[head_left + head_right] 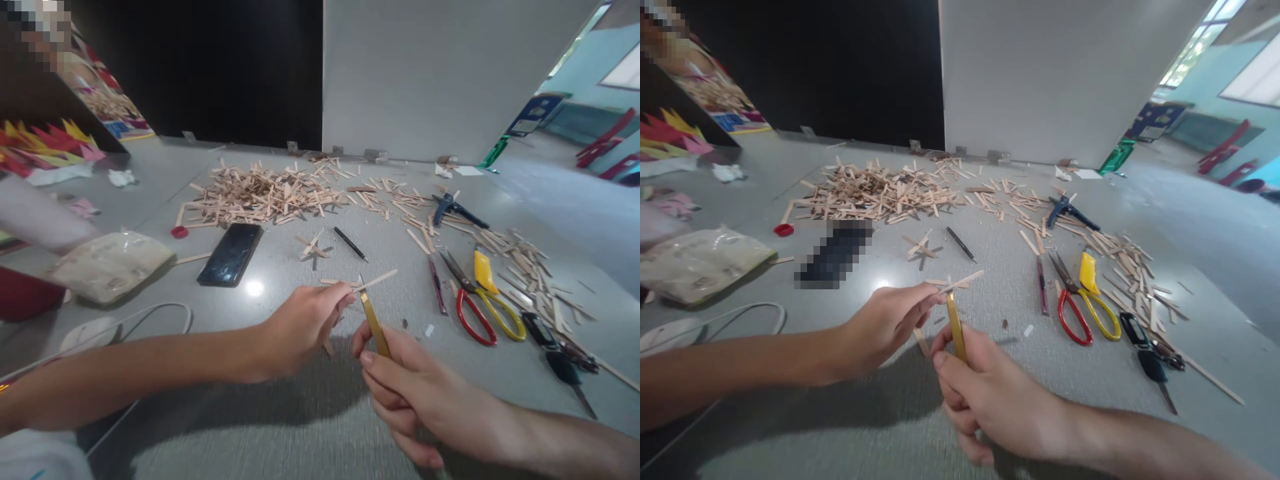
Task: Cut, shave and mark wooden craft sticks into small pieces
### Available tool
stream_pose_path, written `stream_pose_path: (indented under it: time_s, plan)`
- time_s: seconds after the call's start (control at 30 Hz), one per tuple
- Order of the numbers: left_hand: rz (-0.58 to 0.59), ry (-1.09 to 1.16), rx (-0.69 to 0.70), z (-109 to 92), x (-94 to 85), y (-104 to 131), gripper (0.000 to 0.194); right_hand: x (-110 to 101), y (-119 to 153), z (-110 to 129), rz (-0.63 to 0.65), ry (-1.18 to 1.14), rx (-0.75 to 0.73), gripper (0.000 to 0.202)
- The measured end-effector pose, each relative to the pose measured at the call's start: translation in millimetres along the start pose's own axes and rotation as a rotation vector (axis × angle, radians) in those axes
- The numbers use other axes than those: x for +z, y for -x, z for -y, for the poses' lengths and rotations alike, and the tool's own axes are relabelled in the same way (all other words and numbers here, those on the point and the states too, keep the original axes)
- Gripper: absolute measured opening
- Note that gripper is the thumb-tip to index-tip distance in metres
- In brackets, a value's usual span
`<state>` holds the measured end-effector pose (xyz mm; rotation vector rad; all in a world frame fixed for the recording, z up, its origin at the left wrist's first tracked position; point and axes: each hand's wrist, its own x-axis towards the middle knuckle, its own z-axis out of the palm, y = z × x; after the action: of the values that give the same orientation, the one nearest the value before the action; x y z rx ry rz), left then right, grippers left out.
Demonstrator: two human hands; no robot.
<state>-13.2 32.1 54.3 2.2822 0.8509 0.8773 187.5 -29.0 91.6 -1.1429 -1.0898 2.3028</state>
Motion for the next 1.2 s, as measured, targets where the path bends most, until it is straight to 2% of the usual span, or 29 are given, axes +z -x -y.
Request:
stream_pose_path:
  time_s: [0.2, 0.4, 0.5, 0.6, 0.67, 0.73, 0.8, 0.83, 0.97, 1.03, 1.1, 1.2]
  plan:
    - [0.025, 0.070, -0.032, -5.3, -14.6, -7.8, 0.026, -0.7, 24.2, 18.5, -0.020, 0.072, 0.033, 0.063]
    - [0.036, 0.023, -0.017, -13.7, -28.1, -11.3, 0.028, -0.1, 40.9, 22.3, -0.158, 0.262, 0.021, 0.064]
    - [0.048, 0.007, -0.024, -15.7, -29.1, -12.9, 0.031, -6.1, 39.1, 19.8, -0.291, 0.480, -0.084, 0.064]
    - [0.054, -0.047, -0.044, -14.5, -26.7, -13.4, 0.040, -16.4, 33.7, 21.2, -0.487, 0.839, -0.243, 0.042]
    - [-0.007, -0.093, -0.094, -12.3, -24.2, -13.1, 0.046, -22.9, 30.2, 24.0, -0.614, 1.012, -0.335, 0.034]
    - [-0.134, -0.120, -0.166, -9.7, -21.4, -12.7, 0.051, -27.0, 27.8, 26.6, -0.681, 1.061, -0.380, 0.038]
    - [-0.221, -0.131, -0.223, -7.6, -18.3, -12.5, 0.052, -28.0, 26.7, 27.7, -0.684, 1.037, -0.395, 0.041]
    - [-0.215, -0.128, -0.235, -7.0, -16.6, -12.4, 0.051, -27.5, 26.5, 27.3, -0.679, 1.008, -0.397, 0.043]
    - [-0.040, -0.031, -0.166, -5.8, -9.0, -12.2, 0.038, -22.5, 27.2, 22.0, -0.653, 0.784, -0.383, 0.053]
    - [0.003, 0.032, -0.111, -4.7, -5.3, -11.3, 0.033, -20.2, 28.2, 20.6, -0.618, 0.633, -0.346, 0.062]
    - [0.000, 0.101, -0.087, -2.7, -1.7, -9.2, 0.034, -19.1, 29.4, 22.3, -0.546, 0.532, -0.305, 0.061]
    - [-0.012, 0.069, -0.047, -0.2, 3.5, -3.3, 0.030, -19.5, 31.5, 29.0, -0.333, 0.507, -0.181, 0.047]
